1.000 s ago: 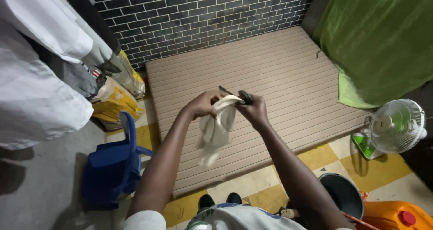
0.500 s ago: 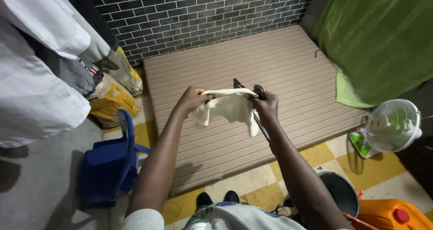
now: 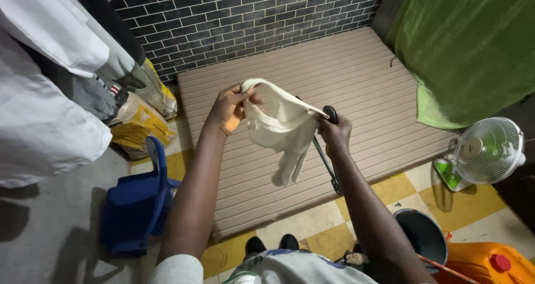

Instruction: The person hangs a black garment and a white tank top on hangers, places them on a wall-mounted rack, moves a blue plastic chair, folds a mattress against a tiled wall, and sweeps the floor with a broom.

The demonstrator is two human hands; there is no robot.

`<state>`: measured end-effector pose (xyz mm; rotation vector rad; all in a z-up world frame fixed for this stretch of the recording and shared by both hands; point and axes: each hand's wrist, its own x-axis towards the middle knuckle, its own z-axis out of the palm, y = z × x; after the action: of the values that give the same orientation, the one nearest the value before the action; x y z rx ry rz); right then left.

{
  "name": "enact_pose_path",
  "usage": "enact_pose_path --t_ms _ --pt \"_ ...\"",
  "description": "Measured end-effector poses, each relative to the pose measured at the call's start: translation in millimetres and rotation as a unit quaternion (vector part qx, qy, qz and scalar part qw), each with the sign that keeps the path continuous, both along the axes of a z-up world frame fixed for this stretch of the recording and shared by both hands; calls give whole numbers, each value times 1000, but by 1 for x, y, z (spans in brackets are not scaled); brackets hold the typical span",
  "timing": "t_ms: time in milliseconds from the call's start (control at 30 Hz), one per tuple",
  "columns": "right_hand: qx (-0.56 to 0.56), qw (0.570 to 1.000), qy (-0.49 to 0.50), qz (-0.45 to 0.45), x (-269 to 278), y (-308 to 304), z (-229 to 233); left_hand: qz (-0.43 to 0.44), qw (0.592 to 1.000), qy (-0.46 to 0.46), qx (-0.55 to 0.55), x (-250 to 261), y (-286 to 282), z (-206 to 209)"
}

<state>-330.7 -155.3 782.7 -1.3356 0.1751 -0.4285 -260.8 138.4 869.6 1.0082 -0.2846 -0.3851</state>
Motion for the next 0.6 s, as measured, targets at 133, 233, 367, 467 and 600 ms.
enact_pose_path --t_ms 133,233,367,467,600 --pt "-5 998 68 -13 -1 0 -5 -3 999 43 21 -12 -11 29" --pt "19 999 44 -1 -2 0 -5 -40 999 19 17 1 -13 12" --pt "9 999 54 3 -10 1 9 -61 998 -8 -11 11 -15 4" --pt "-1 999 36 14 -12 -1 9 -20 999 -20 21 -1 -28 18" --pt "-3 999 47 14 -15 -1 15 37 996 -72 37 -13 -43 31"
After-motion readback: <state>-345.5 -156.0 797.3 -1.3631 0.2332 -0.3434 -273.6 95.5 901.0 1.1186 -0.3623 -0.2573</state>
